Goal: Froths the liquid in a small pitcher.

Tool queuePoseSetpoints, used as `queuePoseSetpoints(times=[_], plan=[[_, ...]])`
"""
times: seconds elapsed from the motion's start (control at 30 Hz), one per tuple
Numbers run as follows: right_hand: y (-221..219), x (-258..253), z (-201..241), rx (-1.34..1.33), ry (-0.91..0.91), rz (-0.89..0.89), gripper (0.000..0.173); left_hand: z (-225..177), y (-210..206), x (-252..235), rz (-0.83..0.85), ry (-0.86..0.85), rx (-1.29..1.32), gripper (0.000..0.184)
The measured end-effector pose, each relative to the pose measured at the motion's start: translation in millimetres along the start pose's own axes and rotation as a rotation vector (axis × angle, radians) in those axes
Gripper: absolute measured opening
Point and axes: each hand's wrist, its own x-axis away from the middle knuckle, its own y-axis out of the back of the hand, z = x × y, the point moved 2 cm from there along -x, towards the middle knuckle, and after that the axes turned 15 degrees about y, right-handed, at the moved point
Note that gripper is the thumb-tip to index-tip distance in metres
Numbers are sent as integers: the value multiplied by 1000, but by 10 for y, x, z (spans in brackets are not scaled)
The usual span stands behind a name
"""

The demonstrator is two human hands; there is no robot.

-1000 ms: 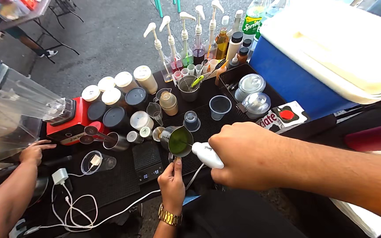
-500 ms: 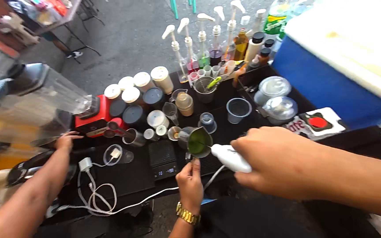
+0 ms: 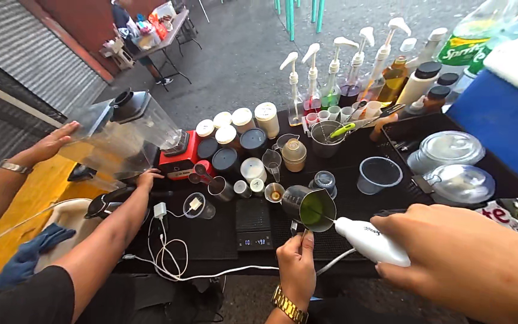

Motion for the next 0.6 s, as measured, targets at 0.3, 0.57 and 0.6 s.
queuePoseSetpoints(times=[0.3, 0.57, 0.6], plan=[[-30, 17, -21, 8, 12, -22, 41, -11, -18, 23, -10, -3, 5, 35], [-7, 67, 11, -16, 10, -17, 38, -19, -33, 59, -27, -41, -5, 34], [-3, 70, 17, -15, 4, -11, 39, -18, -33, 62, -27, -42, -3, 34]])
